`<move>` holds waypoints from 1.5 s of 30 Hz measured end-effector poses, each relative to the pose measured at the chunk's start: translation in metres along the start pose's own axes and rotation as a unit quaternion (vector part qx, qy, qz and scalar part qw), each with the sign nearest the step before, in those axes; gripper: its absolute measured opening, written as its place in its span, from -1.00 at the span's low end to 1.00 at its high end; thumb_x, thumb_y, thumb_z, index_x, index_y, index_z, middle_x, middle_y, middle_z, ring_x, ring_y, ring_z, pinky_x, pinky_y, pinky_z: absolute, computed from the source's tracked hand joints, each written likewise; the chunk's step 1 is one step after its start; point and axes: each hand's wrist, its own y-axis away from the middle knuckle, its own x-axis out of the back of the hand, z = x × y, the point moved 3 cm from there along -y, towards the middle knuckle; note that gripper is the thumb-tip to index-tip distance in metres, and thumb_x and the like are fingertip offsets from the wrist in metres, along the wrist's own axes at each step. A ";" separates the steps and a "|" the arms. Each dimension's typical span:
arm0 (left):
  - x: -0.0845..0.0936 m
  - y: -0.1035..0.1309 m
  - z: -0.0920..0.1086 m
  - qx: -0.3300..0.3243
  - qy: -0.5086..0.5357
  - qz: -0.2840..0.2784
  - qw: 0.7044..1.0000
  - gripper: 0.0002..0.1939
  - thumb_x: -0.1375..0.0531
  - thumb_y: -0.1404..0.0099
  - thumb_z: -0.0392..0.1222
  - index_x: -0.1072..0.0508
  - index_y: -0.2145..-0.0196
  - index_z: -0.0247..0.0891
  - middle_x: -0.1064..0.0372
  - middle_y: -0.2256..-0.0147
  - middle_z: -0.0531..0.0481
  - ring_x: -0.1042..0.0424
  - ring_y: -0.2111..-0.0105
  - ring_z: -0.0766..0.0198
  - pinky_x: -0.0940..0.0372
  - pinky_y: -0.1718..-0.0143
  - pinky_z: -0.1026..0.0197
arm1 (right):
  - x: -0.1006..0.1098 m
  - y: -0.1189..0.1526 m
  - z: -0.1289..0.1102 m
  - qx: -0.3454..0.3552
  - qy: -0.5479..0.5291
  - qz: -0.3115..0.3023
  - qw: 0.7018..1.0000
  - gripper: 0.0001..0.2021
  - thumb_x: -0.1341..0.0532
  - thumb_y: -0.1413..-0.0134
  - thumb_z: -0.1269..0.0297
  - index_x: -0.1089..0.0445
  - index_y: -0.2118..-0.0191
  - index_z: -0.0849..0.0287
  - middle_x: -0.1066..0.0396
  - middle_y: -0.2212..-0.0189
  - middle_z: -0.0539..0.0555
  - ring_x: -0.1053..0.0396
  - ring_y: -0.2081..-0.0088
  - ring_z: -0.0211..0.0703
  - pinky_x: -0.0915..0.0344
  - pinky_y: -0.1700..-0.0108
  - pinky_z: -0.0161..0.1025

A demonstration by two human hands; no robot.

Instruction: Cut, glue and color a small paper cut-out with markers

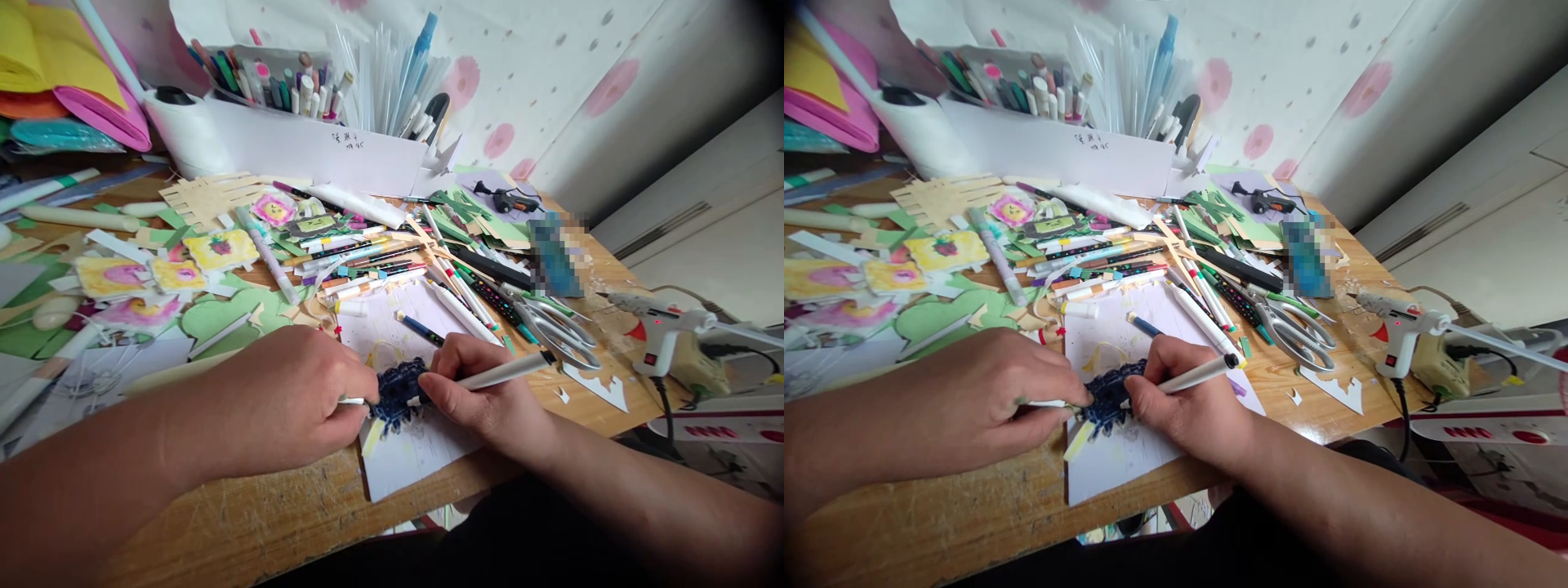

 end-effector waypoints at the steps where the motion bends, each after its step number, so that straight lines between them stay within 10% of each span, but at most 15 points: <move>1: 0.000 0.000 0.000 0.000 -0.001 0.000 1.000 -0.83 -0.06 -0.16 -0.30 -0.35 0.55 -0.18 -0.35 0.55 0.09 -0.33 0.51 0.27 -0.02 0.44 0.18 | 0.001 0.000 0.001 -0.001 0.003 0.006 1.000 -0.73 -0.24 -0.02 0.29 -0.15 0.58 0.12 -0.19 0.65 -0.08 -0.10 0.60 -0.32 -0.04 0.59 -0.33; 22: 0.000 0.001 0.000 -0.026 0.003 0.005 1.000 -0.79 -0.07 -0.18 -0.35 -0.48 0.47 -0.17 -0.45 0.51 0.07 -0.40 0.47 0.26 -0.12 0.41 0.22 | 0.003 -0.001 0.011 -0.051 -0.103 0.028 0.993 -0.73 -0.29 -0.05 0.25 -0.21 0.54 0.13 -0.26 0.65 -0.09 -0.21 0.63 -0.32 -0.11 0.60 -0.34; 30: 0.022 0.006 -0.009 -0.086 0.089 0.177 0.976 -0.74 -0.10 -0.33 -0.29 -0.54 0.11 -0.20 -0.56 0.29 -0.01 -0.49 0.35 0.32 -0.27 0.29 0.30 | 0.058 -0.009 -0.033 0.010 -0.306 0.200 0.931 -0.65 -0.49 0.26 0.13 -0.27 0.52 0.05 -0.08 0.74 -0.19 0.00 0.69 -0.36 -0.11 0.63 -0.35; 36: 0.027 0.006 -0.008 -0.005 0.122 0.249 0.961 -0.65 -0.06 -0.38 -0.19 -0.44 -0.07 -0.12 -0.45 -0.02 -0.08 -0.39 -0.03 0.15 -0.27 -0.04 0.15 | 0.060 -0.002 -0.031 -0.049 -0.337 0.088 0.936 -0.60 -0.33 0.16 -0.16 -0.49 0.37 0.10 -0.40 0.60 0.03 -0.26 0.61 -0.20 -0.22 0.60 -0.24; 40: 0.017 0.000 0.000 0.049 0.237 0.173 0.955 -0.63 -0.06 -0.35 -0.22 -0.40 -0.09 -0.17 -0.50 0.22 -0.05 -0.50 0.29 0.24 -0.39 0.22 0.18 | 0.046 0.002 -0.023 -0.057 -0.368 0.055 0.926 -0.80 -0.38 0.14 0.15 -0.41 0.41 0.11 -0.44 0.64 -0.01 -0.32 0.63 -0.23 -0.16 0.60 -0.34; 45: 0.009 -0.002 0.003 0.081 0.445 0.159 0.877 -0.77 -0.24 -0.24 -0.07 -0.39 0.21 -0.23 -0.51 0.36 -0.03 -0.52 0.43 0.24 -0.41 0.34 0.19 | 0.038 0.004 -0.025 -0.010 -0.397 0.053 0.916 -0.75 -0.40 0.13 0.27 -0.30 0.54 0.15 -0.41 0.68 -0.04 -0.28 0.64 -0.29 -0.14 0.60 -0.39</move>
